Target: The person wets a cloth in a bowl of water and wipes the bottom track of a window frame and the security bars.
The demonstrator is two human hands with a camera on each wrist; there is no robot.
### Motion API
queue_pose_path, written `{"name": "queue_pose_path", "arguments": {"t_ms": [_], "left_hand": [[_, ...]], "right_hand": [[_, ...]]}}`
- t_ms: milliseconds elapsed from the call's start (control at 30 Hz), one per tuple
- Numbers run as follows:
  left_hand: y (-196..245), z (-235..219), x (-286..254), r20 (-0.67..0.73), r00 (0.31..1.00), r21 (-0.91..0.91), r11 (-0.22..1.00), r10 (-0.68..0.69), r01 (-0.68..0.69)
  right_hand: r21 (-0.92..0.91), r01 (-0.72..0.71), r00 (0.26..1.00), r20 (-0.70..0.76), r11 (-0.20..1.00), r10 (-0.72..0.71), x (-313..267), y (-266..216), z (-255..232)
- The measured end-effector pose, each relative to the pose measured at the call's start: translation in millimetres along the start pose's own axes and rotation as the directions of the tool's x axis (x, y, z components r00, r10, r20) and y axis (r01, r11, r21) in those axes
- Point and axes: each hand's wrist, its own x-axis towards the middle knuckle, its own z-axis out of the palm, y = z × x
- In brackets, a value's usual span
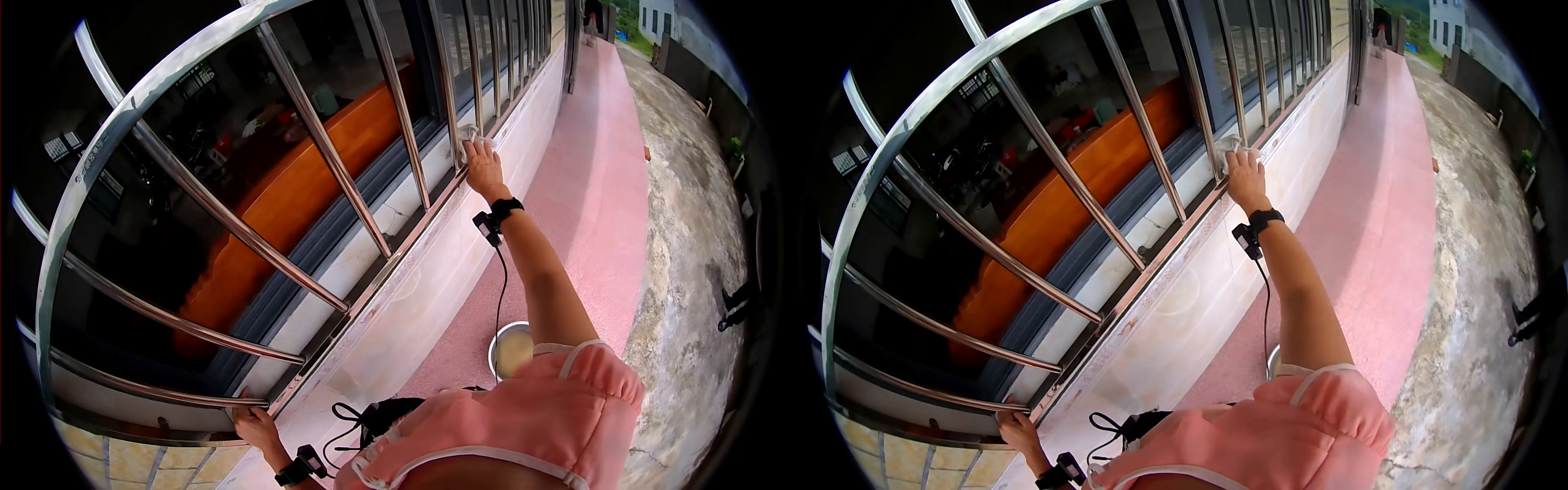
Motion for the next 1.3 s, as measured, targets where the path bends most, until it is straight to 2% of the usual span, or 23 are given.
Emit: {"name": "queue_pose_path", "arguments": {"t_ms": [67, 167, 200, 233, 300, 333, 400, 500, 533, 567, 600, 633, 700, 800, 833, 900, 967, 1000, 1100, 1167, 1233, 1300], "left_hand": [[1.7, -0.8, -0.2, -0.01, 1.0, 0.007, 1.0, 0.007, -0.007], [7.3, -2.9, 0.0, -0.037, 0.999, -0.002, 0.999, 0.035, -0.035], [6.1, -2.7, 0.0, -0.032, 0.999, 0.008, 0.999, 0.039, -0.039], [4.7, -2.6, 0.0, -0.025, 0.999, 0.019, 0.999, 0.043, -0.043], [6.2, -3.4, 1.0, -0.004, 1.0, 0.015, 1.0, -0.014, 0.014], [5.9, -4.1, 1.3, -0.007, 1.0, 0.023, 1.0, -0.007, 0.007], [5.0, -4.4, 1.6, -0.011, 1.0, 0.03, 1.0, 0.002, -0.002], [4.9, -1.4, 2.6, -0.015, 1.0, 0.037, 0.999, 0.008, -0.007], [3.0, 0.2, 2.7, -0.009, 1.0, 0.052, 0.999, 0.009, -0.009], [0.4, -1.4, 0.6, 0.002, 1.0, 0.07, 0.997, 0.011, -0.011], [2.4, -4.2, 0.6, 0.001, 1.0, 0.05, 0.999, 0.016, -0.016], [6.2, -5.0, 2.0, -0.004, 1.0, 0.028, 0.999, 0.019, -0.019], [6.9, -4.7, 1.2, -0.015, 1.0, 0.01, 1.0, 0.024, -0.024], [0.1, -2.1, 1.1, -0.009, 1.0, 0.053, 0.999, 0.012, -0.011], [-0.9, -2.8, 1.1, 0.005, 1.0, 0.087, 0.996, -0.009, 0.008], [3.1, -3.3, 0.1, 0.012, 1.0, 0.097, 0.995, -0.024, 0.023], [10.9, -8.8, 1.6, 0.002, 1.0, 0.057, 0.998, -0.012, 0.012], [9.1, -6.2, 2.2, -0.005, 1.0, 0.043, 0.999, -0.001, 0.001], [1.0, -4.2, -0.2, -0.017, 1.0, 0.008, 1.0, 0.017, -0.017], [10.5, -6.7, 1.4, -0.017, 1.0, -0.02, 1.0, 0.01, -0.01], [6.0, -3.8, 0.4, -0.019, 1.0, -0.006, 1.0, 0.021, -0.021], [5.6, -4.3, 0.5, -0.016, 1.0, 0.005, 1.0, 0.021, -0.021]], "right_hand": [[0.01, -0.005, 0.999, -0.05, 1.0, 0.006, -1.9, -5.1, 4.6], [0.002, 0.078, 0.99, -0.117, 0.997, -0.077, -19.0, -19.8, 3.0], [0.12, 0.119, 0.979, -0.181, 0.986, -0.096, -28.7, -27.9, 3.1], [0.337, 0.119, 0.983, -0.175, 0.934, -0.062, -36.3, -35.6, -0.9], [0.586, 0.034, 0.993, -0.11, 0.81, 0.037, -54.0, -42.7, 8.6], [0.594, 0.051, 0.991, -0.128, 0.803, 0.031, -63.9, -45.0, 19.3], [0.603, 0.089, 0.987, -0.163, 0.793, 0.013, -77.4, -46.6, 37.1], [0.517, 0.026, 0.993, -0.114, 0.856, 0.038, -64.1, -31.7, 46.9], [0.56, -0.114, 0.993, 0.047, 0.82, 0.107, -51.0, -19.4, 43.1], [0.504, -0.239, 0.965, 0.222, 0.83, 0.143, -34.2, -5.9, 34.5], [0.501, -0.318, 0.936, 0.303, 0.805, 0.181, -18.4, 4.4, 20.2], [0.298, -0.312, 0.937, 0.255, 0.902, 0.24, -6.1, 12.8, 23.8], [0.301, -0.289, 0.948, 0.22, 0.909, 0.229, 7.4, 21.2, 12.4], [0.597, -0.112, 0.994, 0.056, 0.794, 0.098, 8.8, 15.8, 35.2], [0.583, -0.047, 0.999, 0.015, 0.811, 0.047, 2.8, 2.1, 26.8], [0.532, -0.04, 0.994, 0.106, 0.846, -0.02, -14.5, -25.6, 4.2], [0.522, 0.085, 0.99, -0.14, 0.848, -0.013, -33.1, -29.4, 19.3], [0.508, 0.149, 0.964, -0.265, 0.848, -0.011, -33.6, -32.6, 18.2], [0.26, 0.102, 0.991, -0.111, 0.96, -0.075, -19.5, -15.8, 4.2], [0.178, 0.074, 0.993, -0.107, 0.981, -0.056, -3.2, -2.2, 12.4], [0.224, 0.046, 0.996, -0.083, 0.974, -0.028, 1.1, -6.4, 14.5], [0.308, 0.082, 0.989, -0.141, 0.948, -0.04, -3.6, -12.0, 20.9]]}}
